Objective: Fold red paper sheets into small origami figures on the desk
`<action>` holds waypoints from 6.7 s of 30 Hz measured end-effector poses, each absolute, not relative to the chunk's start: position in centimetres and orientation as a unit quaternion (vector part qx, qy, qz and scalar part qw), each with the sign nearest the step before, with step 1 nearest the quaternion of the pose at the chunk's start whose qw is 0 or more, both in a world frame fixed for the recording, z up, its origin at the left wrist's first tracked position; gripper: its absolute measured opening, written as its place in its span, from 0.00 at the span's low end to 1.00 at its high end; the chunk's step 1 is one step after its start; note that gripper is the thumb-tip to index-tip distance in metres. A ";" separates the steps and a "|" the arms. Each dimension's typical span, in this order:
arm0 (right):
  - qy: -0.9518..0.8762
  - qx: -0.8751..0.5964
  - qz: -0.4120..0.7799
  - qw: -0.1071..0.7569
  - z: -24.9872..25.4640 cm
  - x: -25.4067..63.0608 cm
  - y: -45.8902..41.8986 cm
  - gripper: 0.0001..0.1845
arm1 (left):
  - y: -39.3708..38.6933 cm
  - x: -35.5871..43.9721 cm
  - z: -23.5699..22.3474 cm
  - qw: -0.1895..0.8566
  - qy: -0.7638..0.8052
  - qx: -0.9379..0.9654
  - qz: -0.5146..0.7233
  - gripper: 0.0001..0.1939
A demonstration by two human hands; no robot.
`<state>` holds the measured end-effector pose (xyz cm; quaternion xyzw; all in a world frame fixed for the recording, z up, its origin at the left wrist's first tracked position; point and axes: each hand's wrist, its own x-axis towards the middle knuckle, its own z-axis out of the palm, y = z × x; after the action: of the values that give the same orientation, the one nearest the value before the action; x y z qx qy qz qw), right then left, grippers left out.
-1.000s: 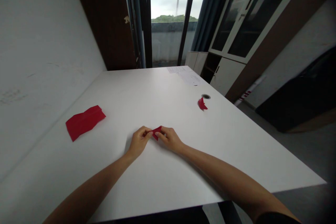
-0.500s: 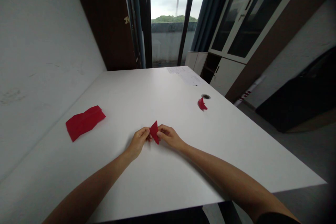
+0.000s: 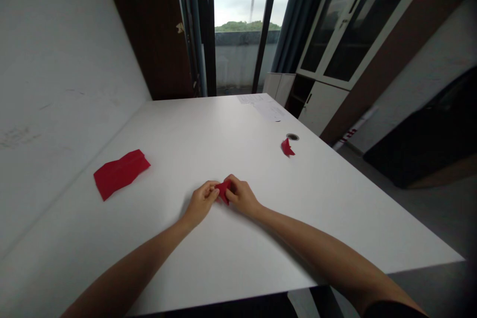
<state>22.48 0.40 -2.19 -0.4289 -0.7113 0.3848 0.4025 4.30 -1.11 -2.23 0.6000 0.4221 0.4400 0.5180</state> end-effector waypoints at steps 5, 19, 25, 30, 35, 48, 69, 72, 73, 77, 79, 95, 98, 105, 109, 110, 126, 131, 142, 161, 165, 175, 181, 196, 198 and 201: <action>-0.739 -0.443 0.314 0.398 -1.7 22.6 0.0 0.05 | -2.1 5.0 -1.9 0.481 0.426 0.622 0.448 0.24; -0.559 -0.294 0.609 0.480 -2.2 23.0 1.7 0.09 | -1.6 4.3 -0.9 0.573 0.364 0.550 0.486 0.10; -0.612 -0.319 0.546 0.475 -2.5 22.7 1.6 0.15 | -1.5 4.4 -1.3 0.513 0.401 0.578 0.491 0.14; -0.698 -0.360 0.441 0.435 -2.0 22.8 1.1 0.11 | -1.7 4.1 -1.1 0.459 0.438 0.616 0.466 0.20; -0.757 -0.383 0.333 0.412 -1.2 23.1 0.8 0.08 | -1.7 3.7 -0.9 0.372 0.474 0.672 0.429 0.11; -0.761 -0.357 0.338 0.423 -0.4 23.2 0.5 0.10 | -1.6 3.6 -0.4 0.339 0.468 0.688 0.440 0.11; -0.688 -0.411 0.367 0.472 -2.7 23.9 2.1 0.04 | 0.7 2.8 -2.8 0.476 0.465 0.446 0.599 0.15; -0.707 -0.406 0.359 0.453 -2.5 23.9 1.8 0.03 | 0.7 2.8 -2.6 0.457 0.476 0.462 0.593 0.14; -0.715 -0.407 0.354 0.444 -2.4 23.9 1.6 0.02 | 0.6 2.8 -2.5 0.442 0.482 0.477 0.587 0.14; -0.767 -0.413 0.290 0.397 -2.1 23.9 1.0 0.13 | 0.3 2.7 -2.2 0.391 0.500 0.539 0.554 0.13; -0.807 -0.398 0.240 0.365 -1.9 23.8 0.8 0.19 | 0.3 2.7 -2.2 0.384 0.502 0.551 0.545 0.13; -0.877 -0.384 0.000 0.289 -2.3 23.9 1.1 0.11 | 0.2 3.1 -2.0 0.484 0.462 0.466 0.579 0.16; -0.882 -0.384 -0.002 0.274 -2.3 23.8 1.0 0.14 | 0.2 3.2 -1.9 0.495 0.459 0.463 0.574 0.16; -0.869 -0.430 0.014 0.244 -1.5 23.2 0.3 0.16 | 0.0 3.4 -1.7 0.523 0.444 0.454 0.569 0.16; -0.873 -0.450 0.000 0.188 -1.1 23.0 0.3 0.14 | 0.0 3.4 -1.9 0.525 0.433 0.465 0.566 0.15; -0.873 -0.453 -0.003 0.181 -1.1 23.0 0.3 0.15 | 0.0 3.4 -2.1 0.525 0.432 0.467 0.565 0.15; -0.908 -0.396 -0.078 0.111 -1.2 23.6 1.2 0.10 | -0.6 2.0 0.1 -0.041 0.455 0.856 0.241 0.09; -0.919 -0.368 -0.073 0.123 -1.3 23.5 1.2 0.07 | -0.2 1.9 -1.5 -0.067 0.447 0.878 0.157 0.12; -0.912 -0.388 -0.047 0.127 -1.6 23.0 0.7 0.11 | -1.0 2.6 -1.0 -0.104 0.411 0.900 0.103 0.08; -0.919 -0.357 -0.052 0.157 -1.3 23.5 1.2 0.15 | -0.6 2.2 -1.2 -0.092 0.414 0.901 0.093 0.07; -0.924 -0.351 -0.054 0.141 -0.9 24.7 2.3 0.13 | 0.0 1.5 -0.9 -0.094 0.435 0.890 0.098 0.06; -0.939 -0.334 -0.045 0.072 -0.4 26.8 3.8 0.08 | 0.5 1.3 -1.3 -0.090 0.460 0.882 0.060 0.07; -0.939 -0.332 -0.010 0.092 -0.4 27.6 4.4 0.12 | 1.2 1.5 -1.9 -0.072 0.490 0.868 0.048 0.13; -0.672 -0.723 0.003 0.160 -1.9 37.8 9.7 0.20 | 5.9 -8.9 -0.9 -0.079 0.674 0.711 0.187 0.19; -0.622 -0.767 -0.007 0.158 -2.2 40.0 10.1 0.21 | 6.7 -11.9 -1.1 -0.104 0.721 0.661 0.178 0.19; -0.550 -0.822 0.004 0.151 -2.6 42.4 10.3 0.22 | 7.2 -16.0 -1.8 -0.107 0.782 0.591 0.168 0.25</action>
<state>42.45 10.31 -2.59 -0.8216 -0.5497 0.0037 0.1512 -15.99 7.20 -1.83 0.5913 0.7816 0.1676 -0.1067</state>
